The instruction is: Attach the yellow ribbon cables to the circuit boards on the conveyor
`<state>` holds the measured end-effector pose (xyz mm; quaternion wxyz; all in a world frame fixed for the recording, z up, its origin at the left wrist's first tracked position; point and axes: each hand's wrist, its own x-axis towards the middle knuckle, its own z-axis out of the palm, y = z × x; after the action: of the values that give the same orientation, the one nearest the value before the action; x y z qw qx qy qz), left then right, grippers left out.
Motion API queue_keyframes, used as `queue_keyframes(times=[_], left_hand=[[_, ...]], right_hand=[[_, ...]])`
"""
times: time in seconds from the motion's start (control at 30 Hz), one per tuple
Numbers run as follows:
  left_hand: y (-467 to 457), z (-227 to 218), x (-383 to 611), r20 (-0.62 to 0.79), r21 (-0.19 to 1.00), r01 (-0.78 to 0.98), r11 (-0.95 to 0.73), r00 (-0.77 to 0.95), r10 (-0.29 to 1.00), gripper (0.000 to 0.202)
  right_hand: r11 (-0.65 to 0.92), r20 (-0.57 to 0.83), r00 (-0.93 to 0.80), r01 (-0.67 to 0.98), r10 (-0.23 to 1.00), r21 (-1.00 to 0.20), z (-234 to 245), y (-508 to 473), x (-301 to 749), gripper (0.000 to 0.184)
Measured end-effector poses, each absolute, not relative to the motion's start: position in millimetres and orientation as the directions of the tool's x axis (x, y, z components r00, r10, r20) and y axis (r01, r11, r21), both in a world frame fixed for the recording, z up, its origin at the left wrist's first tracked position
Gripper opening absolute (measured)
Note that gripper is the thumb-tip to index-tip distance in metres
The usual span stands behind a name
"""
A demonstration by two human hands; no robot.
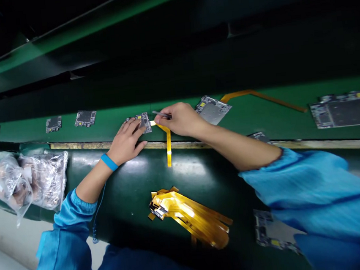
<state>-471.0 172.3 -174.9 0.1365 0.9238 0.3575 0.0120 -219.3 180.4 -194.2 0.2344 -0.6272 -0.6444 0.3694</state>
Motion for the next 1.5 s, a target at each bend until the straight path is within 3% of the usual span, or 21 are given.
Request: queue_keyframes(times=[0.27, 0.57, 1.07, 1.23, 1.4, 1.5], left_hand=[[172.3, -181.6, -468.4, -0.061, 0.285, 0.623, -0.728, 0.77, 0.635, 0.051], [172.5, -189.2, -463.4, -0.033, 0.268, 0.585, -0.766, 0.8, 0.599, 0.054], [163.2, -185.8, -438.4, -0.106, 0.076, 0.585, -0.807, 0.81, 0.577, 0.065], [161.1, -181.0, -427.0, -0.122, 0.034, 0.591, -0.806, 0.803, 0.583, 0.066], [159.3, -172.9, -416.6, -0.158, 0.016, 0.595, -0.804, 0.795, 0.585, 0.066], [158.9, -168.1, -410.9, -0.171, 0.015, 0.597, -0.802, 0.792, 0.586, 0.064]], right_hand=[[-0.1, -0.199, -0.077, 0.657, 0.977, -0.747, -190.1, 176.4, -213.5, 0.023], [-0.041, -0.206, -0.159, 0.689, 0.966, -0.723, -184.7, 179.3, -202.5, 0.019], [-0.017, -0.263, -0.19, 0.781, 0.946, -0.624, -176.1, 182.1, -190.4, 0.028], [0.094, -0.177, -0.211, 0.856, 0.961, -0.508, -179.9, 172.0, -186.3, 0.028], [0.181, -0.062, -0.234, 0.871, 0.97, -0.457, -180.6, 158.1, -178.7, 0.05], [0.164, -0.083, -0.221, 0.885, 0.972, -0.435, -181.0, 156.7, -175.6, 0.043]])
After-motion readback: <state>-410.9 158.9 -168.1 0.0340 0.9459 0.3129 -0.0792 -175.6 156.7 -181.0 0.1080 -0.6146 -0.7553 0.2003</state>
